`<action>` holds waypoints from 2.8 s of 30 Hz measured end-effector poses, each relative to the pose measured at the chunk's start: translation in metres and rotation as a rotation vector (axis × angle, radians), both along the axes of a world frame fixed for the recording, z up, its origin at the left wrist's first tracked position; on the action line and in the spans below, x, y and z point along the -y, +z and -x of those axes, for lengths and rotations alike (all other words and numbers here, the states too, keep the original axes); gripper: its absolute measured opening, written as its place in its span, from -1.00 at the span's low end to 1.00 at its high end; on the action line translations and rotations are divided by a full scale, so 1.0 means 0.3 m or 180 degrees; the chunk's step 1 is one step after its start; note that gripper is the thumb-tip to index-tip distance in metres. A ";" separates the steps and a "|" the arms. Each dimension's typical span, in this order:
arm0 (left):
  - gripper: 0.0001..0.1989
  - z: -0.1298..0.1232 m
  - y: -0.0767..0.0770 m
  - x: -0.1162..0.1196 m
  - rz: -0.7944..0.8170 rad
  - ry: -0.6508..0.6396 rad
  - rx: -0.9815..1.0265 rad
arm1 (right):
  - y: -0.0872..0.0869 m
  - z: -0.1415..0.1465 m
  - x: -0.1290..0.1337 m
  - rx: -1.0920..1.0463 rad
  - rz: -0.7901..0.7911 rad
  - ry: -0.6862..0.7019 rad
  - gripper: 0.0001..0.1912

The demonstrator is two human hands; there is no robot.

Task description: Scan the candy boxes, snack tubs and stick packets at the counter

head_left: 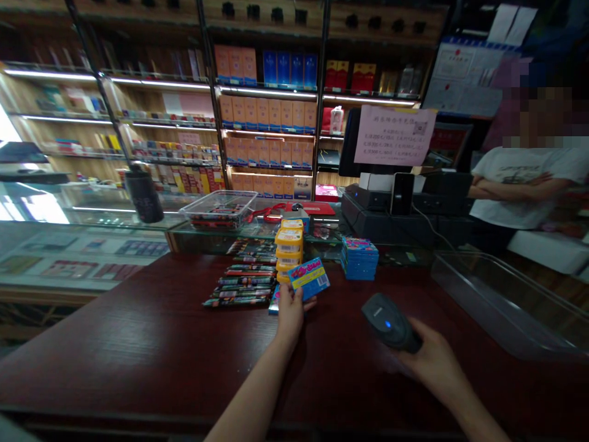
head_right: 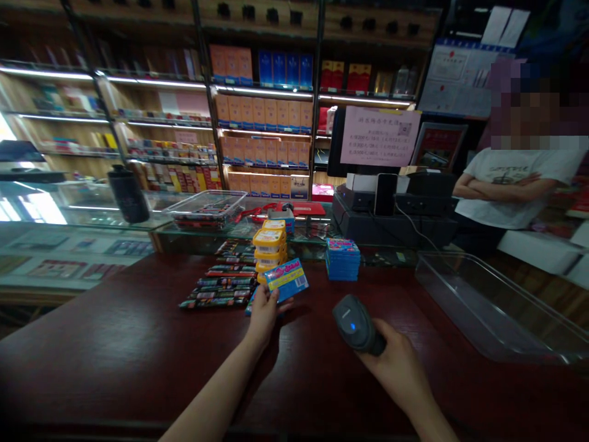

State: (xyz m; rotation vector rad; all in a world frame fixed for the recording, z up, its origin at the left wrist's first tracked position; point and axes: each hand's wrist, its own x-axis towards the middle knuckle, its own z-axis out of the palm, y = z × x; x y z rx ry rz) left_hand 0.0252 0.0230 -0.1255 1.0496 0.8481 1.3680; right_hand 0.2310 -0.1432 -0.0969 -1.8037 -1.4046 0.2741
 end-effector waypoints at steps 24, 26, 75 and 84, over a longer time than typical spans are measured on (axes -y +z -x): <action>-0.57 -0.003 -0.002 -0.003 -0.0047 -0.0069 -0.0016 | 0.020 0.019 -0.011 0.0746 0.0415 -0.0082 -0.73; -0.56 -0.004 0.003 0.001 -0.0064 -0.0101 0.0042 | -0.002 0.009 -0.018 0.1302 0.0617 -0.0332 -0.78; -0.79 -0.434 0.218 -0.277 -0.2251 0.0637 -0.2750 | -0.123 -0.027 -0.060 0.1552 0.0168 -0.0351 -0.78; -0.67 -0.151 0.100 0.022 -0.2288 0.0381 -0.4393 | -0.137 -0.041 -0.037 0.1874 -0.0006 -0.0283 -0.77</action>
